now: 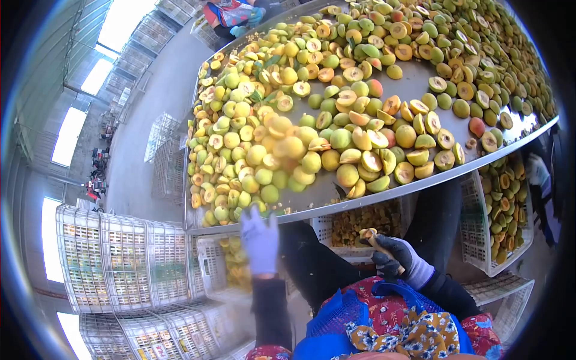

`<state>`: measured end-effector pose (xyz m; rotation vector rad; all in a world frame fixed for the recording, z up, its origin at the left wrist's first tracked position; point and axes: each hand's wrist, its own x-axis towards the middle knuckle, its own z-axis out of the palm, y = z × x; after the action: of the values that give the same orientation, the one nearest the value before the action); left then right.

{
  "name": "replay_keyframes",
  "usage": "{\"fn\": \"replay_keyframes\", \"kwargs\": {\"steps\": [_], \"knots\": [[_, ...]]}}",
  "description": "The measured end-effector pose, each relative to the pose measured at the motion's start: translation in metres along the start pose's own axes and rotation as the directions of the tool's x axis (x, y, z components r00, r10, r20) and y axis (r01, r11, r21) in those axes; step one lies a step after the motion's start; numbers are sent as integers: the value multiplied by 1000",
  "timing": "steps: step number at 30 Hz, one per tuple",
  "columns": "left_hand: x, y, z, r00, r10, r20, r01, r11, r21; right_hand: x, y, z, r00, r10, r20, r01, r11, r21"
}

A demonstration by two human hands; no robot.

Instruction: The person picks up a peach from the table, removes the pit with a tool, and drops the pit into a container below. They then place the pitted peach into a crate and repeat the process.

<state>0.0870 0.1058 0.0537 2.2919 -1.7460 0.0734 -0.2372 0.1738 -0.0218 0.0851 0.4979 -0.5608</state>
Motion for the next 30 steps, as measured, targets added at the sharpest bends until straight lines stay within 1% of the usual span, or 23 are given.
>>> {"fn": "replay_keyframes", "kwargs": {"steps": [1, 3, 4, 5, 6, 8, 9, 10, 11, 12, 13, 14, 15, 16, 17, 18, 21, 22, 23, 26, 27, 28, 30], "knots": [[19, 16, 13, 985, 168, 28, -164, 981, -100, -1, -2, 4, 999, 38, 21, -39, 999, 27], [50, 48, 50, 948, 299, 111, -292, 954, -73, 3, -4, -5, 997, 63, -32, -63, 998, -6], [60, 58, 64, 942, 307, 139, -306, 952, -26, 4, -5, -8, 996, 73, -58, -74, 997, -21], [69, 66, 75, 935, 314, 166, -321, 947, 21, 2, -6, -5, 994, 32, -102, -39, 996, -74], [73, 72, 77, 927, 317, 198, -336, 939, 68, -1, -8, -5, 996, 30, -84, -37, 996, -85], [72, 69, 69, 939, 219, 264, -226, 974, -7, -8, -9, -8, 998, 28, -52, -33, 995, -97], [71, 65, 64, 939, 170, 300, -165, 985, -41, -13, -9, -3, 996, 1, -85, -11, 993, -117], [67, 54, 67, 941, 179, 288, -105, 961, -254, -18, -9, 5, 993, -26, -116, 9, 990, -138], [59, 39, 73, 943, 188, 275, -45, 890, -454, -20, -9, 10, 988, -54, -145, 31, 987, -157], [53, 30, 77, 945, 192, 264, 19, 776, -631, -18, -10, 10, 989, -48, -137, 26, 987, -156], [42, 40, 64, 887, 141, 439, 343, 435, -832, -16, -11, 8, 990, -37, -135, 16, 988, -153], [33, 39, 55, 828, 184, 530, 485, 238, -841, -15, -11, 6, 990, -23, -136, 2, 989, -150], [25, 44, 50, 782, 299, 547, 579, -21, -815, -13, -10, 8, 981, -50, -189, 18, 986, -167], [16, 50, 48, 738, 410, 537, 659, -267, -703, -11, -13, 7, 989, -37, -145, 16, 990, -143], [9, 54, 48, 715, 398, 575, 695, -313, -648, -14, -14, 12, 983, -77, -169, 31, 965, -259], [2, 61, 43, 633, 408, 658, 767, -449, -459, -16, -15, 25, 975, -124, -184, 48, 927, -372], [-19, 73, 45, 631, 416, 654, 773, -402, -490, -23, -13, 49, 954, -271, -124, 111, 711, -695], [-26, 75, 45, 612, 441, 657, 790, -382, -479, -22, -9, 43, 882, -465, 71, 259, 354, -899], [-32, 77, 46, 593, 468, 656, 805, -362, -469, -18, -5, 34, 773, -551, 315, 327, -80, -942], [-53, 94, 46, 680, 385, 624, 720, -189, -668, -24, 4, 52, 672, -547, 499, 227, -489, -842], [-57, 97, 43, 667, 386, 638, 722, -122, -681, -23, 5, 58, 709, -580, 401, 191, -389, -901], [-61, 98, 41, 679, 384, 626, 706, -105, -701, -22, 7, 62, 742, -599, 301, 153, -286, -946], [-72, 102, 39, 704, 379, 600, 668, -66, -742, -19, 11, 62, 736, -584, 344, 138, -368, -920]]}}
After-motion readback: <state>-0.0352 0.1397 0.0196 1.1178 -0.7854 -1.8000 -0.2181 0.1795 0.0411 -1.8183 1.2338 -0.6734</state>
